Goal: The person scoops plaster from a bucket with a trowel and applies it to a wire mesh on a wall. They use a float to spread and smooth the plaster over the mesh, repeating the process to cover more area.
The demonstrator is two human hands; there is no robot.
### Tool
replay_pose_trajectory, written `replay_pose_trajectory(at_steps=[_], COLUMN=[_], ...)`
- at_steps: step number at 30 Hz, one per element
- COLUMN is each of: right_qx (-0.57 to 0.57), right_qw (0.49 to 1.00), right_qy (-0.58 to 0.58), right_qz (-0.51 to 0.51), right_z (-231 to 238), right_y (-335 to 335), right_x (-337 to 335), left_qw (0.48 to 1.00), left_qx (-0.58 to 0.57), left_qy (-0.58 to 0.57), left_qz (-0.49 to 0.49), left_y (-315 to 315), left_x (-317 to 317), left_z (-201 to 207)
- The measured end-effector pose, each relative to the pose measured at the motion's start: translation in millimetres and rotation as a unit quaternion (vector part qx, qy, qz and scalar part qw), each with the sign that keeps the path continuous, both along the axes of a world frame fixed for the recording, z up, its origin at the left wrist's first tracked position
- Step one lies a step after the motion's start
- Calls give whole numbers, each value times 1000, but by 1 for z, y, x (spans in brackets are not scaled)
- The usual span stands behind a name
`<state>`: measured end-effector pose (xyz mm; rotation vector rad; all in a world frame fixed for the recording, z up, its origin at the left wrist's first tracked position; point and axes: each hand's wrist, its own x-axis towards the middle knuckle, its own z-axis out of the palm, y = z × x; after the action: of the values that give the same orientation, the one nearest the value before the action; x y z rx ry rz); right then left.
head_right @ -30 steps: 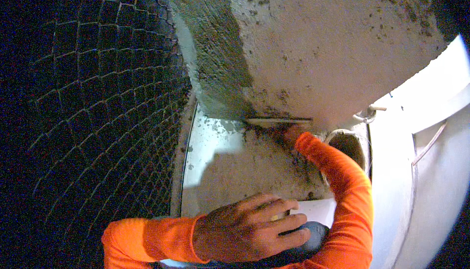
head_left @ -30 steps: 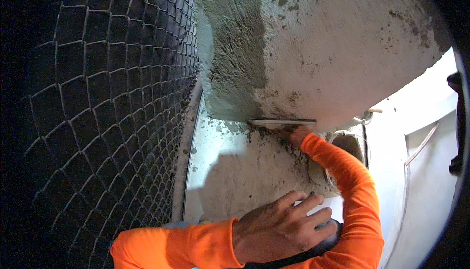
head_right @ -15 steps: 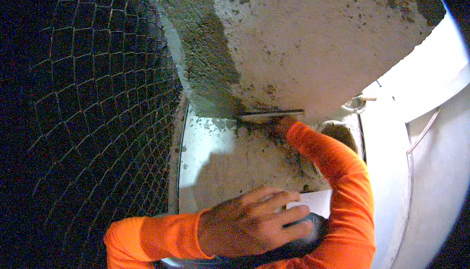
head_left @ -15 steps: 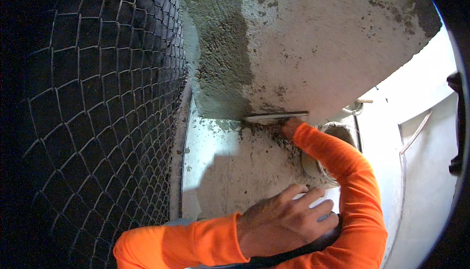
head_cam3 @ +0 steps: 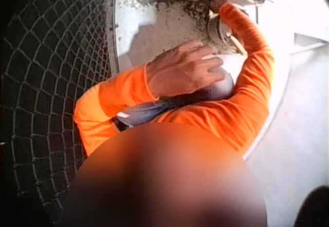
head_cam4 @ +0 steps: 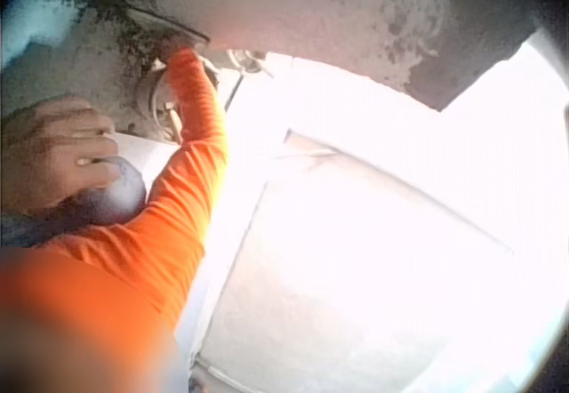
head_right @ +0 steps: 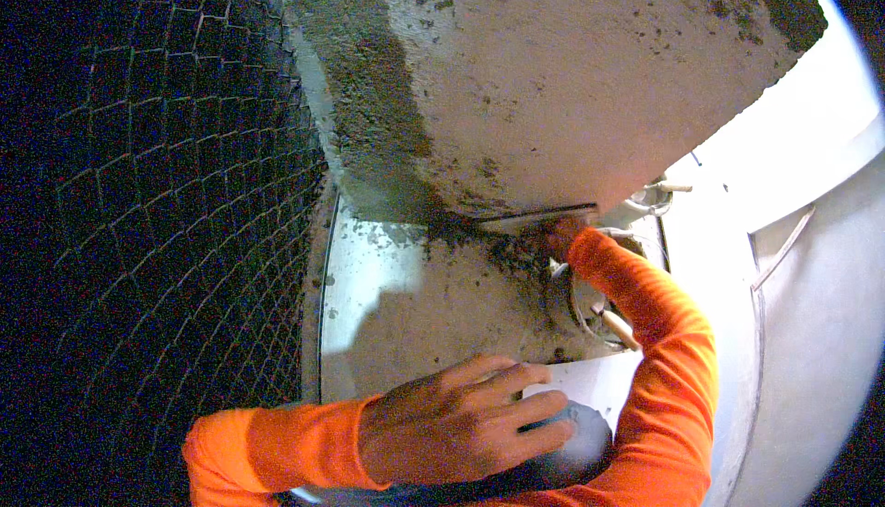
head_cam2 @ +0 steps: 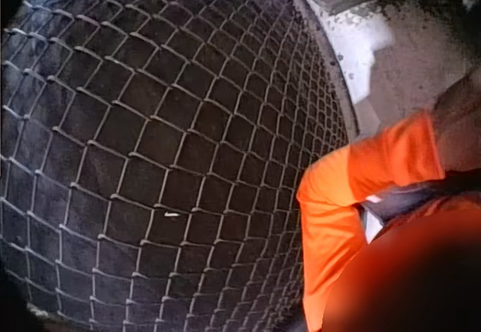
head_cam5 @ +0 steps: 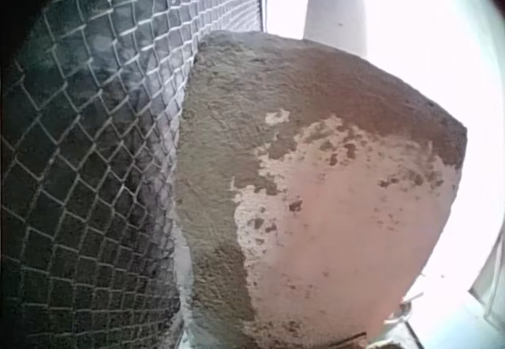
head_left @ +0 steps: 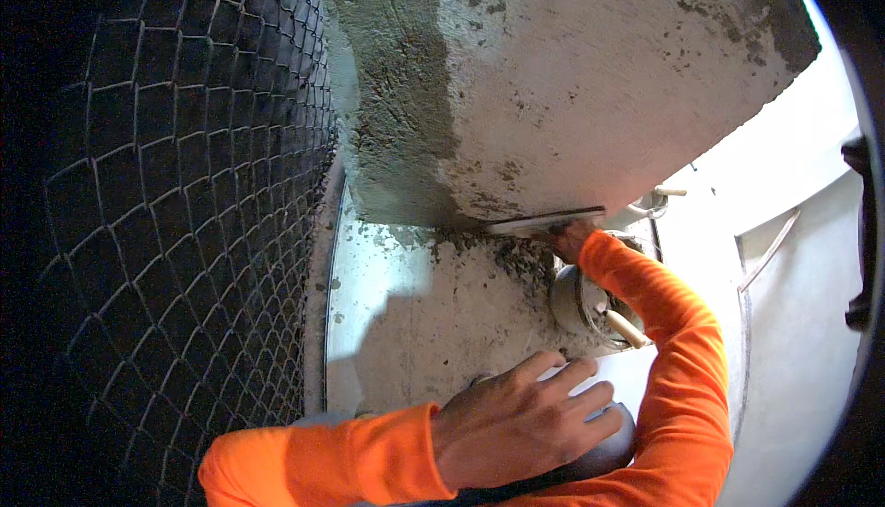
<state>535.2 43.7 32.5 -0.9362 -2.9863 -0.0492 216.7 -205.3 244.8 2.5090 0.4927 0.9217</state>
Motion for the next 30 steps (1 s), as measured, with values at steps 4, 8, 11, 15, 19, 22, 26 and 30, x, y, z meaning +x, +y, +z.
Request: replay_pose_trajectory(at_steps=[4, 8, 11, 15, 19, 22, 26, 30], right_qx=[16, -12, -28, -14, 12, -6, -5, -29], right_qw=[999, 999, 999, 999, 1000, 997, 997, 993], right_qy=[36, 50, 6, -34, -11, -59, -22, -58], right_qz=[29, 8, -29, -35, -26, -58, -72, -100], right_z=[12, -31, -44, -14, 1, -13, 4, 70], right_y=[8, 17, 11, 7, 11, 11, -7, -59], right_x=[3, -66, -71, -15, -2, -27, -34, -15], left_qw=[1000, 999, 999, 1000, 1000, 999, 999, 987], left_qx=[-13, -24, -4, -2, 3, 0, 2, -152], left_qy=[10, 6, 3, 20, 22, 22, 36, 50], left_qz=[-9, -47, -35, -13, -17, -43, -22, -27], left_y=[1, 7, 7, 3, -2, -6, 1, 21], left_x=[0, 27, 33, 14, 9, 21, 19, 5], left_z=[-2, -6, -8, -9, -6, -5, -16, -51])
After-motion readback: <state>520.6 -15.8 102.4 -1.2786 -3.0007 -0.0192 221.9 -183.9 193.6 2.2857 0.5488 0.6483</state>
